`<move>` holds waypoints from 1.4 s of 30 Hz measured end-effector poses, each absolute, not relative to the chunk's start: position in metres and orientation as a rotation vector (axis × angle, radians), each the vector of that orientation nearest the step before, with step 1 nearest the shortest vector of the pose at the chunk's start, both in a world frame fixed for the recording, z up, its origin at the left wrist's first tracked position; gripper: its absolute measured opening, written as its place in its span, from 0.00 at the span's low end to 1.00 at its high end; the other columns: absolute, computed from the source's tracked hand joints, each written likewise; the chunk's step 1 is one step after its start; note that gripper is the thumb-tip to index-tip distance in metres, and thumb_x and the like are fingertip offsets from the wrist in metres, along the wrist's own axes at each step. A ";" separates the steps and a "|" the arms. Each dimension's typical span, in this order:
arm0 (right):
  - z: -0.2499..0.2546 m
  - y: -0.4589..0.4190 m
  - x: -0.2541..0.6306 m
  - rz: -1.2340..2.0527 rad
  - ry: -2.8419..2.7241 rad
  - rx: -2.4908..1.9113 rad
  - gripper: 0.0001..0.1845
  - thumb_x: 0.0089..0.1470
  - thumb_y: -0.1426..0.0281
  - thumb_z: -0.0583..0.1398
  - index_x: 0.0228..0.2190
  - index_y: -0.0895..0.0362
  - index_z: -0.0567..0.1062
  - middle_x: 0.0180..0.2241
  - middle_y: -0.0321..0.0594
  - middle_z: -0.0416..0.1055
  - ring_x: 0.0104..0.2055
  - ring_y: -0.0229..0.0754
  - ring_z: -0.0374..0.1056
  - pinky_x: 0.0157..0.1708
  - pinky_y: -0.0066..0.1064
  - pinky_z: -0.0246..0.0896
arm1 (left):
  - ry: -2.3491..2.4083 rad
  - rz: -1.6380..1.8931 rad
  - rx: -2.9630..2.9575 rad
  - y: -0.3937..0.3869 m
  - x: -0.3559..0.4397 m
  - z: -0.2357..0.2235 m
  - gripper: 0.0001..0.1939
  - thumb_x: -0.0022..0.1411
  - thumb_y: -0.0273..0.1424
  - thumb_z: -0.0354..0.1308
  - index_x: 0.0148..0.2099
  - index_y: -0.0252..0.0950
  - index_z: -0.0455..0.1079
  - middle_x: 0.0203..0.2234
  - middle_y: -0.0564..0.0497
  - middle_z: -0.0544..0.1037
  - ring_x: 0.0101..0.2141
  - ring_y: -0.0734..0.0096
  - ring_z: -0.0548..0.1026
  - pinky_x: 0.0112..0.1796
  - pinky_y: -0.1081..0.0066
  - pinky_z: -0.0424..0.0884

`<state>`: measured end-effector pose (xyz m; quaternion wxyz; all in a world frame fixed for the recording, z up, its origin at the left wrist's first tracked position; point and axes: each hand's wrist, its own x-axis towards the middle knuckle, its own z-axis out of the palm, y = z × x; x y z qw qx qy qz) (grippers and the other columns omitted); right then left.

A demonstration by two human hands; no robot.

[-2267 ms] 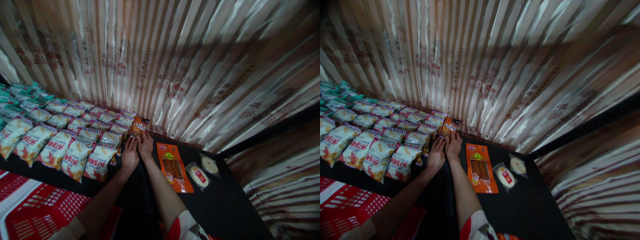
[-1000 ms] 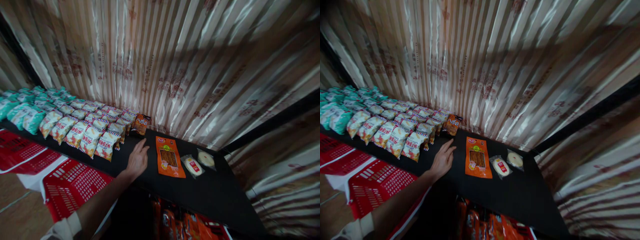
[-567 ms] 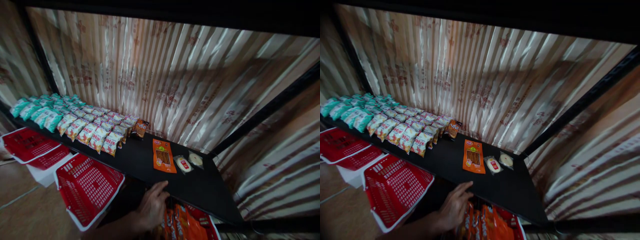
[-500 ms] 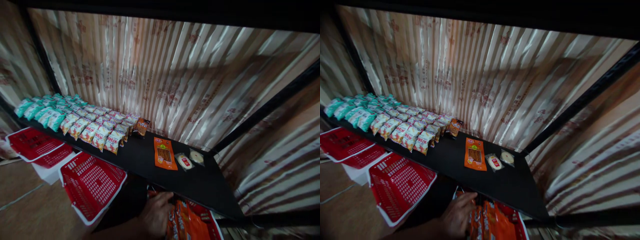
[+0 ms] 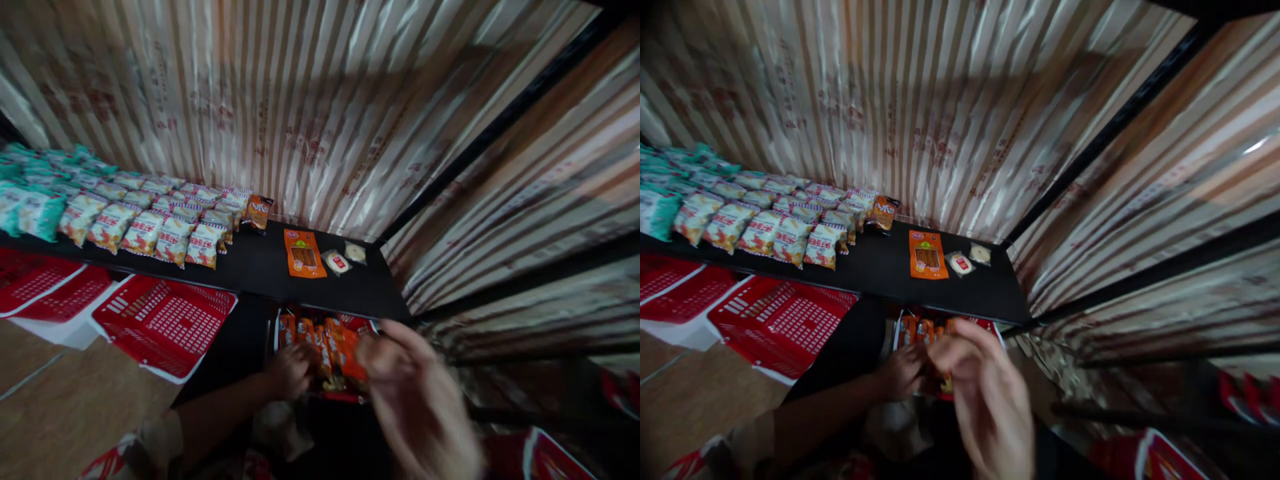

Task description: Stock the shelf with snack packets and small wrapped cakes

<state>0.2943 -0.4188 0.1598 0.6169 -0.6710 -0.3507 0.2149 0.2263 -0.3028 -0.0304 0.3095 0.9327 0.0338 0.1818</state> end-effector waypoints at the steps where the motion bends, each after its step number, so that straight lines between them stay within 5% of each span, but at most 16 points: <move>1: 0.143 -0.412 0.300 0.482 -0.741 -1.597 0.18 0.56 0.57 0.56 0.44 0.53 0.72 0.38 0.44 0.74 0.40 0.44 0.69 0.43 0.41 0.65 | 0.114 0.432 2.439 -0.303 0.226 -0.031 0.26 0.55 0.29 0.52 0.57 0.29 0.59 0.53 0.37 0.67 0.54 0.56 0.64 0.54 0.58 0.61; 5: 0.056 -0.411 0.329 0.438 -0.588 -1.912 0.22 0.48 0.53 0.57 0.36 0.56 0.75 0.35 0.44 0.76 0.40 0.47 0.72 0.44 0.41 0.65 | 0.279 0.239 2.386 -0.302 0.225 -0.031 0.30 0.56 0.28 0.52 0.60 0.27 0.54 0.59 0.37 0.59 0.60 0.58 0.56 0.59 0.61 0.54; 10: 0.002 -0.440 0.340 0.397 -0.939 -2.449 0.17 0.54 0.64 0.54 0.42 0.58 0.74 0.45 0.48 0.73 0.48 0.48 0.68 0.50 0.40 0.60 | 0.480 0.093 2.458 -0.303 0.221 -0.024 0.30 0.58 0.37 0.54 0.60 0.30 0.55 0.59 0.40 0.60 0.59 0.60 0.57 0.58 0.63 0.54; 15: -0.006 -0.445 0.339 0.411 -1.247 -2.610 0.20 0.54 0.65 0.57 0.49 0.56 0.71 0.54 0.46 0.65 0.57 0.49 0.59 0.55 0.39 0.54 | 0.581 -0.027 2.624 -0.304 0.210 -0.014 0.21 0.59 0.38 0.54 0.50 0.29 0.65 0.49 0.38 0.69 0.52 0.56 0.64 0.52 0.61 0.59; 21: -0.016 -0.451 0.345 0.487 -1.363 -2.613 0.28 0.49 0.66 0.61 0.53 0.56 0.67 0.57 0.46 0.59 0.58 0.50 0.55 0.55 0.39 0.53 | 0.388 0.018 2.753 -0.309 0.195 -0.016 0.18 0.60 0.40 0.53 0.45 0.31 0.70 0.46 0.40 0.69 0.50 0.58 0.64 0.49 0.64 0.61; 29: -0.029 -0.455 0.344 0.403 -1.305 -2.575 0.26 0.49 0.71 0.60 0.52 0.56 0.67 0.54 0.46 0.61 0.54 0.49 0.58 0.54 0.41 0.54 | 0.076 -0.117 2.991 -0.326 0.198 -0.045 0.13 0.62 0.28 0.49 0.42 0.32 0.74 0.47 0.41 0.71 0.53 0.58 0.61 0.53 0.58 0.55; 42: -0.027 -0.429 0.304 0.466 -1.327 -2.404 0.22 0.48 0.72 0.61 0.47 0.57 0.70 0.51 0.45 0.63 0.53 0.48 0.59 0.54 0.38 0.56 | 0.519 -0.403 2.981 -0.314 0.182 -0.049 0.13 0.57 0.21 0.51 0.38 0.33 0.77 0.44 0.40 0.76 0.52 0.54 0.63 0.47 0.58 0.62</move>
